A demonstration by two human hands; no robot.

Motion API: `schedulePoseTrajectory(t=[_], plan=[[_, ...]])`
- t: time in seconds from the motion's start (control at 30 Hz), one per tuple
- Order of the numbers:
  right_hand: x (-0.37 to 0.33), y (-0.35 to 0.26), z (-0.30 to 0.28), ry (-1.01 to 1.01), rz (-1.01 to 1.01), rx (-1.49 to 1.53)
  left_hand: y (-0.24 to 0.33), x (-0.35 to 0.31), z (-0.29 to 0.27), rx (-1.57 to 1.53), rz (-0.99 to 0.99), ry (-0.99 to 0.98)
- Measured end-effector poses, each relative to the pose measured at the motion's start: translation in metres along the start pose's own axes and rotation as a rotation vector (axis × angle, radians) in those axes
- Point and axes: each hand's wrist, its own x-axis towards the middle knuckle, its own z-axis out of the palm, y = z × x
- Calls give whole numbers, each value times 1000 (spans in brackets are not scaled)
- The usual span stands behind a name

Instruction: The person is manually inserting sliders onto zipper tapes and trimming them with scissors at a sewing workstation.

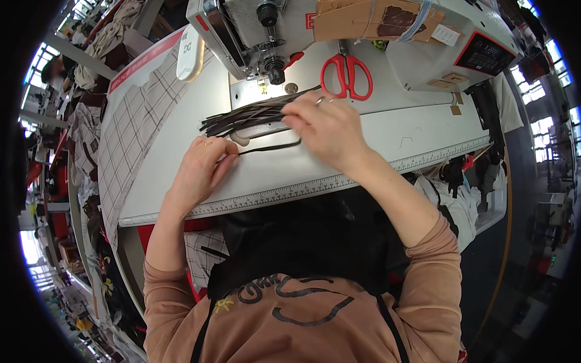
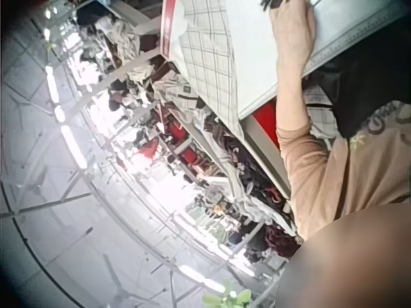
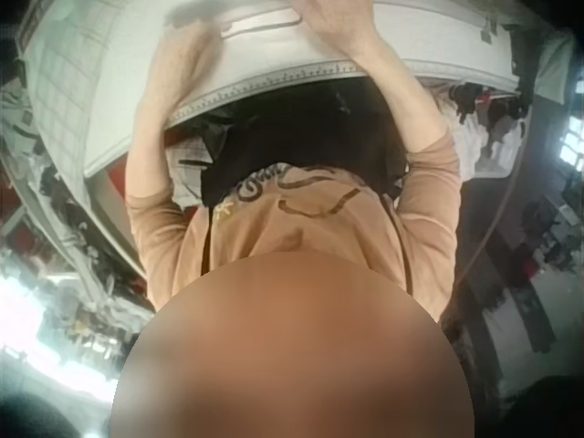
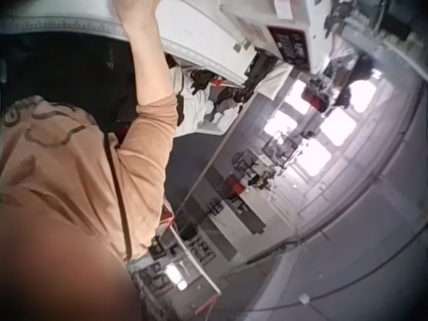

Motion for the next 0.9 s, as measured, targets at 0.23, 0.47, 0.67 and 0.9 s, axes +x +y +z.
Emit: schedulePoseTrajectory(t=[0.23,0.47,0.67,0.9], plan=[[5,-25,-7,-510,340,502,6,-3,-8,-111,-64,121],[13,-35,-13,-687,548,813,12,0,-10,-718,-414,-29],[12,-42,-13,-717,544,862,30,11,-8,-799,-438,-110],[13,-34,-19,-704,639,963,26,10,-3,-916,-487,-93]])
